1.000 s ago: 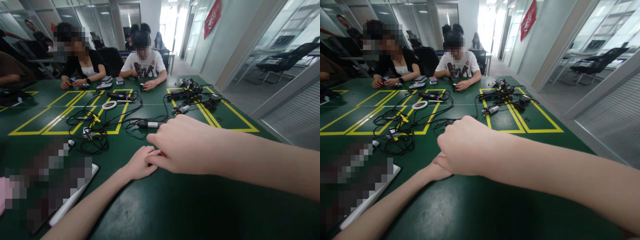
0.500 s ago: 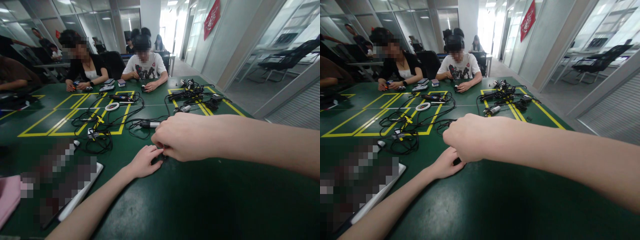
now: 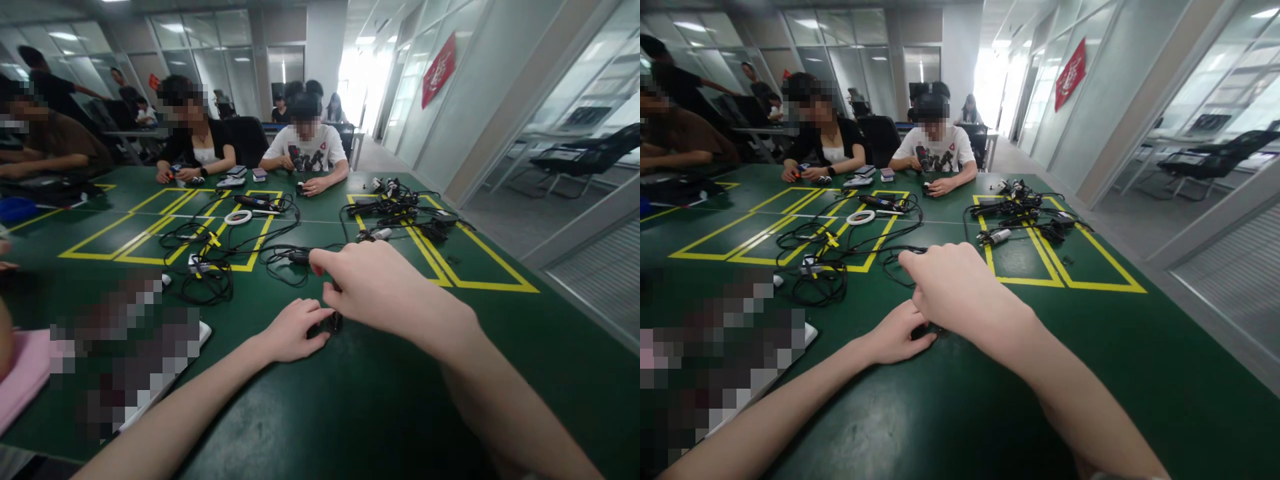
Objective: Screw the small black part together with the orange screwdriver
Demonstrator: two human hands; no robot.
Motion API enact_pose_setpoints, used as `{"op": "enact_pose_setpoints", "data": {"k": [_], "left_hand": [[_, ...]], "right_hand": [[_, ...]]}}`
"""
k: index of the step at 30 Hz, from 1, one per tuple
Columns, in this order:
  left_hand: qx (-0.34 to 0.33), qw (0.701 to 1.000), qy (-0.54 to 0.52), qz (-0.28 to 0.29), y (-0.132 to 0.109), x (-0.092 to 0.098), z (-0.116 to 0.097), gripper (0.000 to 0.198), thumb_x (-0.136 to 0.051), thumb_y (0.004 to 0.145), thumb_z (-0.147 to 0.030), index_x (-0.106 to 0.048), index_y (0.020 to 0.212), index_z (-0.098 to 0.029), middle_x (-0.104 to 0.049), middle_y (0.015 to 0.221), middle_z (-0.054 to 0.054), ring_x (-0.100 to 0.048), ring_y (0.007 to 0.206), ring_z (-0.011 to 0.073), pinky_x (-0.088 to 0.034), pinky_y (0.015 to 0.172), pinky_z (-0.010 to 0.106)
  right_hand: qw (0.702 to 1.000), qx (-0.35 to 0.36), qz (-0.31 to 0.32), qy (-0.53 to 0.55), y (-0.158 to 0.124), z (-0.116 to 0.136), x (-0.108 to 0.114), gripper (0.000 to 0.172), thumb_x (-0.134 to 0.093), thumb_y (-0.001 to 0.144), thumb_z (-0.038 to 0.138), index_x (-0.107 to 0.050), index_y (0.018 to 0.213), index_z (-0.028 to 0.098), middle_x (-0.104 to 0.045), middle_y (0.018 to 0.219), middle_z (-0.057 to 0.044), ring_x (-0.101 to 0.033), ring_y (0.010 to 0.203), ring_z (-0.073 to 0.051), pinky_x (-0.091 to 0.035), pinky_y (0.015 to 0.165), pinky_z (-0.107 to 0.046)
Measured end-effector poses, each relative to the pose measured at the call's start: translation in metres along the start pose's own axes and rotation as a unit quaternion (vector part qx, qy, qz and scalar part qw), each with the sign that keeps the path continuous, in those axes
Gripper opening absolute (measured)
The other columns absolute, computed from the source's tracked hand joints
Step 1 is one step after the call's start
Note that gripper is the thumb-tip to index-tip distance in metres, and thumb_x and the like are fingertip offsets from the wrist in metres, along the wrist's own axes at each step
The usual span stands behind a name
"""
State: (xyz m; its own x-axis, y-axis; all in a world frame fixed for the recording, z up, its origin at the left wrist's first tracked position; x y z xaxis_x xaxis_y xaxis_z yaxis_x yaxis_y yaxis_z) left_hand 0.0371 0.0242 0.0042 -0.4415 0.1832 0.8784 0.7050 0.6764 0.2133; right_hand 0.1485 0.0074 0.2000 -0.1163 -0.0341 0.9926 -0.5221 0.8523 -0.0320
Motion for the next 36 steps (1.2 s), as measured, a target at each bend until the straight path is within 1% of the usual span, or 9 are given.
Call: {"op": "enact_pose_setpoints", "data": {"k": [2, 4, 7, 13, 21, 25, 29, 32, 36], "left_hand": [[0.003, 1.000, -0.002, 0.002, 0.000, 0.000, -0.001, 0.026, -0.067, 0.098, -0.030, -0.071, 0.123, -0.024, -0.071, 0.109, 0.008, -0.067, 0.104, 0.0264, -0.054, 0.094, 0.038], [0.004, 1.000, -0.003, 0.006, -0.001, 0.000, -0.002, 0.031, -0.067, 0.098, -0.030, -0.069, 0.129, -0.025, -0.071, 0.111, 0.008, -0.068, 0.106, 0.0261, -0.053, 0.095, 0.038], [-0.001, 1.000, -0.007, 0.008, -0.002, 0.001, -0.002, 0.032, -0.065, 0.100, -0.030, -0.069, 0.131, -0.025, -0.071, 0.112, 0.008, -0.068, 0.107, 0.0257, -0.053, 0.094, 0.037], [-0.003, 1.000, -0.012, 0.002, -0.003, 0.003, -0.002, 0.030, -0.066, 0.100, -0.030, -0.069, 0.129, -0.025, -0.071, 0.112, 0.008, -0.068, 0.106, 0.0259, -0.053, 0.093, 0.037], [0.000, 0.999, -0.029, -0.025, -0.011, 0.009, -0.004, 0.015, -0.064, 0.098, -0.023, -0.072, 0.110, -0.021, -0.073, 0.106, 0.006, -0.068, 0.098, 0.0241, -0.054, 0.088, 0.036], [-0.001, 0.999, -0.027, -0.026, -0.014, 0.012, -0.004, 0.015, -0.062, 0.099, -0.024, -0.073, 0.108, -0.021, -0.073, 0.105, 0.007, -0.068, 0.100, 0.0243, -0.054, 0.087, 0.036], [0.000, 0.999, -0.028, -0.034, -0.013, 0.018, -0.007, 0.016, -0.059, 0.101, -0.027, -0.074, 0.105, -0.021, -0.074, 0.104, 0.007, -0.068, 0.096, 0.0237, -0.058, 0.089, 0.036], [0.013, 0.998, -0.043, -0.046, -0.013, 0.022, -0.008, 0.019, -0.058, 0.101, -0.028, -0.074, 0.109, -0.021, -0.076, 0.111, 0.007, -0.070, 0.101, 0.0245, -0.060, 0.093, 0.037], [0.006, 0.998, -0.052, -0.038, -0.014, 0.018, -0.006, 0.026, -0.059, 0.099, -0.027, -0.076, 0.119, -0.022, -0.078, 0.123, 0.009, -0.072, 0.113, 0.0285, -0.062, 0.100, 0.041]], "right_hand": [[1.000, -0.024, -0.012, 0.012, 0.004, -0.003, -0.004, 0.025, -0.049, 0.107, 0.029, -0.072, 0.114, 0.023, -0.081, 0.093, -0.012, -0.079, 0.091, -0.034, -0.023, 0.061, -0.034], [0.999, -0.030, -0.022, 0.015, 0.008, -0.004, -0.005, 0.033, -0.041, 0.112, 0.034, -0.072, 0.112, 0.022, -0.080, 0.092, -0.013, -0.079, 0.091, -0.035, -0.022, 0.060, -0.034], [0.999, -0.019, -0.020, 0.021, 0.011, -0.007, -0.007, 0.033, -0.038, 0.113, 0.030, -0.070, 0.117, 0.023, -0.080, 0.093, -0.012, -0.079, 0.089, -0.033, -0.021, 0.060, -0.034], [0.997, 0.012, -0.015, 0.072, 0.001, -0.015, -0.007, 0.024, -0.050, 0.106, 0.022, -0.067, 0.122, 0.025, -0.078, 0.091, -0.006, -0.075, 0.084, -0.027, -0.026, 0.062, -0.033], [0.980, 0.124, -0.047, 0.152, -0.014, -0.018, -0.003, 0.021, -0.067, 0.099, 0.022, -0.069, 0.120, 0.024, -0.074, 0.085, 0.000, -0.067, 0.079, -0.021, -0.028, 0.064, -0.032], [0.971, 0.136, -0.050, 0.189, -0.015, -0.027, -0.003, 0.017, -0.072, 0.094, 0.018, -0.071, 0.111, 0.022, -0.077, 0.098, -0.002, -0.066, 0.088, -0.021, -0.032, 0.068, -0.031], [0.955, 0.192, -0.046, 0.221, -0.017, -0.023, -0.002, 0.015, -0.066, 0.096, 0.010, -0.071, 0.107, 0.018, -0.074, 0.100, -0.003, -0.062, 0.089, -0.018, -0.037, 0.074, -0.030], [0.948, 0.214, -0.017, 0.234, -0.017, -0.013, -0.003, 0.010, -0.063, 0.104, 0.021, -0.072, 0.106, 0.016, -0.070, 0.098, -0.002, -0.060, 0.086, -0.016, -0.037, 0.074, -0.030], [0.964, 0.167, -0.038, 0.205, -0.012, -0.007, 0.001, 0.036, -0.053, 0.113, 0.042, -0.076, 0.100, 0.018, -0.063, 0.102, -0.004, -0.056, 0.082, -0.016, -0.032, 0.070, -0.032]]}}
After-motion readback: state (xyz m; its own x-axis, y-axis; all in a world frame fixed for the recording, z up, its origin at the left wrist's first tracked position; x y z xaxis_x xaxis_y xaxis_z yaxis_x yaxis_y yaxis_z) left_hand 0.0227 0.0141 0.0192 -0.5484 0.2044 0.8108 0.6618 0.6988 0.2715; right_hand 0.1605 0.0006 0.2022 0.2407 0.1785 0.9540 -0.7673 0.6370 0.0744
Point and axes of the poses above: each hand's wrist, its own y-axis towards the middle knuckle, its own x-axis out of the back of the hand, z = x × y, the point moved 5 cm from there along y, towards the middle knuckle
